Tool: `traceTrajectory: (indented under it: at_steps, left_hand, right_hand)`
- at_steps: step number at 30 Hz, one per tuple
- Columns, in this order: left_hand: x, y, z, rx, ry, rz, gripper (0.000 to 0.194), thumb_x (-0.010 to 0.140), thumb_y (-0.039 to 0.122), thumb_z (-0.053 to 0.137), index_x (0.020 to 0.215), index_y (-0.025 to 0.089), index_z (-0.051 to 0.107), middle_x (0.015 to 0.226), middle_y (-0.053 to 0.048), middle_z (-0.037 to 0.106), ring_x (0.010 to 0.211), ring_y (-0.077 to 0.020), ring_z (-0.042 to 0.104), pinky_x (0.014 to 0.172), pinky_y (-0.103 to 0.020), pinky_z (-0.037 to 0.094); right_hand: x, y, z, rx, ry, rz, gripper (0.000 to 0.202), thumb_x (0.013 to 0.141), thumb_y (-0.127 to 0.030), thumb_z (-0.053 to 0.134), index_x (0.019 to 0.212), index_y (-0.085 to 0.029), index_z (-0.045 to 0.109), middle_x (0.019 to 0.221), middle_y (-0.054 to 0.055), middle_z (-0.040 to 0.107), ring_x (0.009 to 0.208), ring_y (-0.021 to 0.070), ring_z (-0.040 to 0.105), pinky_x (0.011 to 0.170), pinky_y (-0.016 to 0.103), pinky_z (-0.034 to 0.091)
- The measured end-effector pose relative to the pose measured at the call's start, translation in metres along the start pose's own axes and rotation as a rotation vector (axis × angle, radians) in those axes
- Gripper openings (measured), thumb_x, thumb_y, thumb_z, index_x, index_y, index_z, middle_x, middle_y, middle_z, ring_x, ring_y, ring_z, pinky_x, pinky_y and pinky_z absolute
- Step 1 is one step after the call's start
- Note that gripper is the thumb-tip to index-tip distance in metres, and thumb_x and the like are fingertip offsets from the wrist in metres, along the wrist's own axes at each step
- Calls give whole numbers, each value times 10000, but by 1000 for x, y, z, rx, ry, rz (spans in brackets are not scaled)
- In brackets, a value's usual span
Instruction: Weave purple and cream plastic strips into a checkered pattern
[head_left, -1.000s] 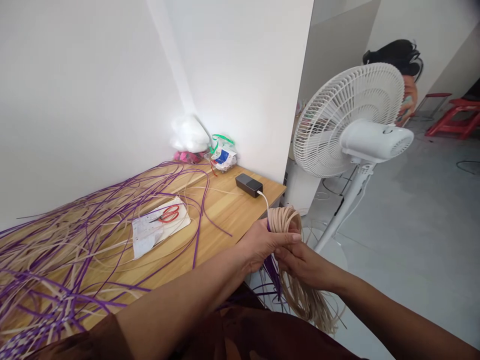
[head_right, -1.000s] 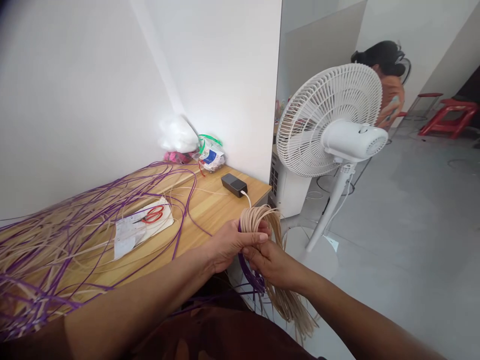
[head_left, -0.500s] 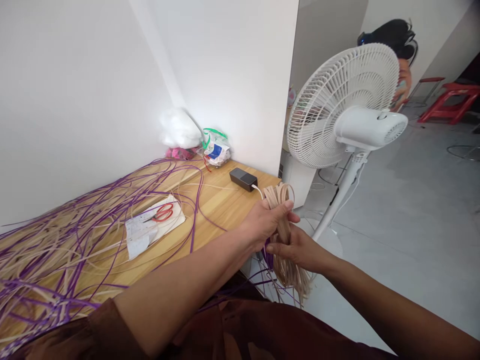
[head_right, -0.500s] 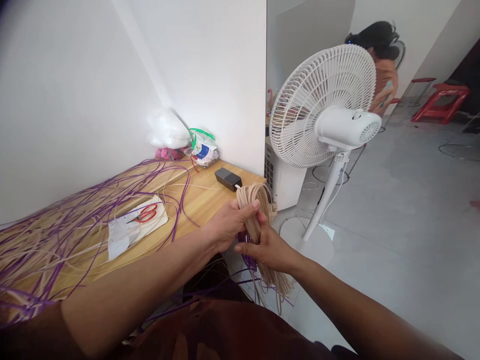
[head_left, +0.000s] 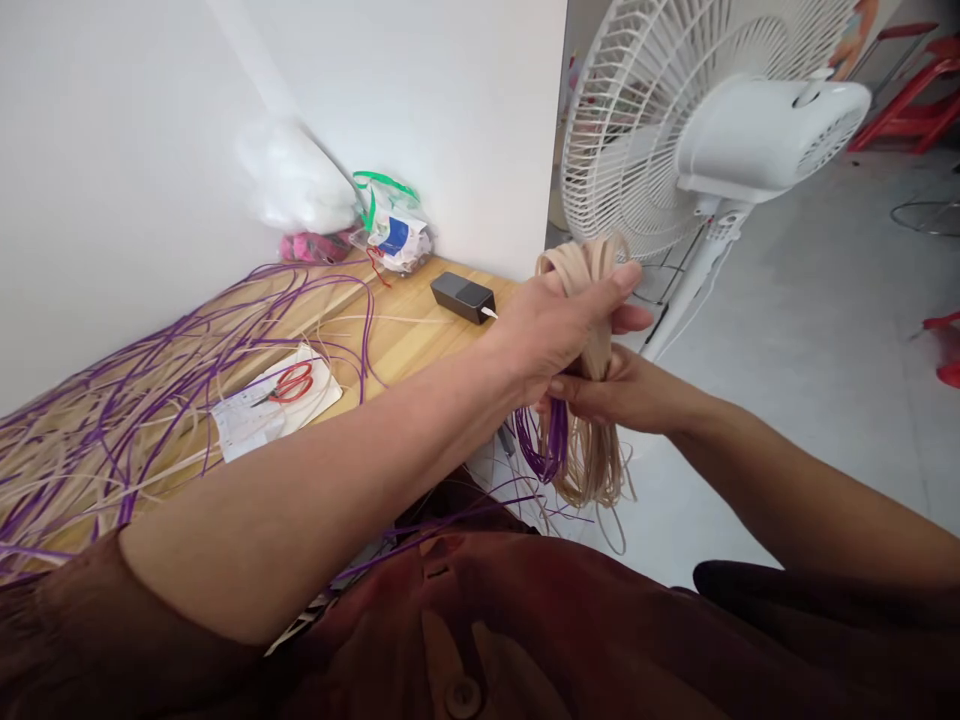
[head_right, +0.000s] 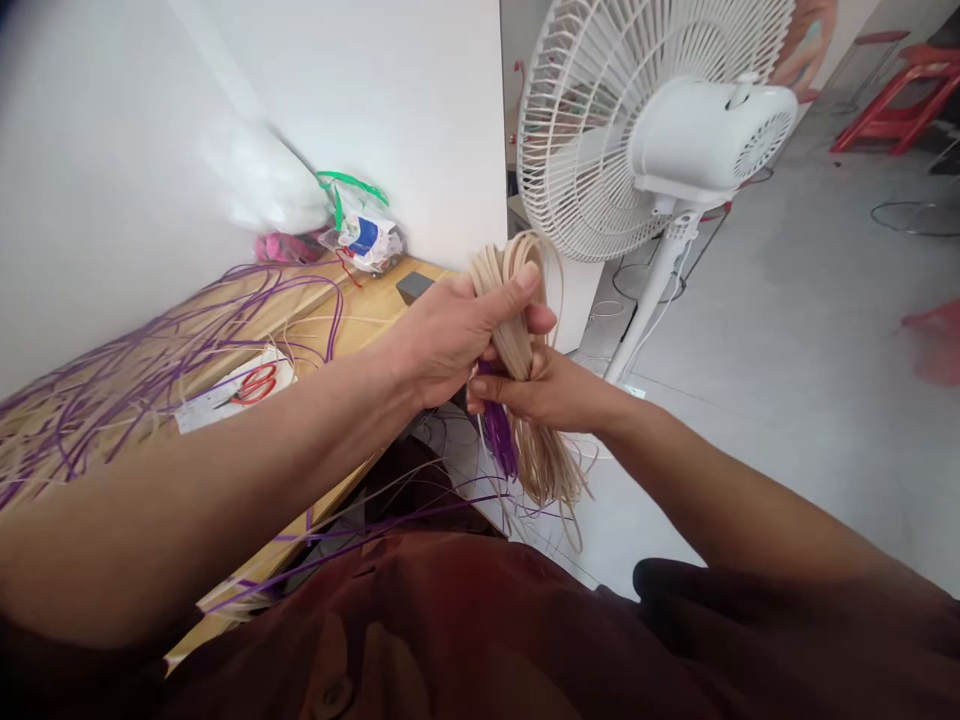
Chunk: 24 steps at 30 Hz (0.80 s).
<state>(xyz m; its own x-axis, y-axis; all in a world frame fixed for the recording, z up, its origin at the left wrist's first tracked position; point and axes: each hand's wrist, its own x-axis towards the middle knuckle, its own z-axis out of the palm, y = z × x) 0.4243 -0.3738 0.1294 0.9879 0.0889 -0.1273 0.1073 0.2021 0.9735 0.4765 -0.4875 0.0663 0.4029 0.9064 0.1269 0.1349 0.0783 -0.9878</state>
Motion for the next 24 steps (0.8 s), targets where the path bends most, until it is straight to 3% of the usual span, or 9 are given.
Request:
traceTrajectory:
  at_steps: [3, 7, 12, 15, 19, 24]
  left_hand:
    - [5, 10, 9, 67, -42, 45, 304, 894, 418, 591, 869, 116, 573, 812, -59, 678, 506, -83, 570, 590, -280, 514]
    - [13, 17, 15, 86, -116, 114, 328, 891, 415, 595, 959, 94, 597, 771, -32, 676, 806, -166, 685, 772, -304, 525]
    - [22, 15, 12, 121, -232, 134, 275, 887, 349, 616, 939, 80, 611, 794, -39, 666, 920, -229, 692, 796, -331, 524]
    - [24, 9, 7, 106, -290, 111, 227, 854, 269, 663, 1006, 109, 608, 837, -16, 665, 973, -219, 680, 824, -310, 517]
    - [24, -1, 0, 96, -334, 48, 245, 816, 273, 697, 1010, 156, 605, 810, 5, 671, 880, -154, 686, 752, -237, 534]
    - [20, -9, -12, 115, -343, -45, 285, 803, 343, 712, 990, 152, 614, 831, -29, 698, 689, -118, 665, 536, -171, 493]
  right_hand:
    - [-4, -6, -19, -142, 48, 1, 372, 859, -522, 648, 812, -153, 654, 764, 39, 651, 740, 154, 612, 707, 291, 520]
    - [-10, -7, -35, -301, 113, -55, 366, 864, -528, 644, 829, -164, 668, 810, 48, 668, 785, 173, 629, 720, 296, 527]
    - [-11, -4, -34, -354, 211, -126, 393, 876, -533, 626, 756, -159, 634, 692, 32, 612, 659, 144, 586, 589, 266, 494]
    - [-10, -3, -30, -342, 198, -152, 415, 894, -532, 601, 719, -156, 611, 666, 26, 581, 623, 123, 557, 551, 246, 469]
    - [-8, -1, -22, -235, 189, -100, 438, 897, -546, 585, 687, -162, 578, 625, 15, 548, 572, 103, 511, 499, 226, 432]
    - [-6, 4, -11, -117, 184, -32, 434, 852, -567, 632, 708, -160, 589, 616, 8, 568, 538, 92, 488, 490, 218, 429]
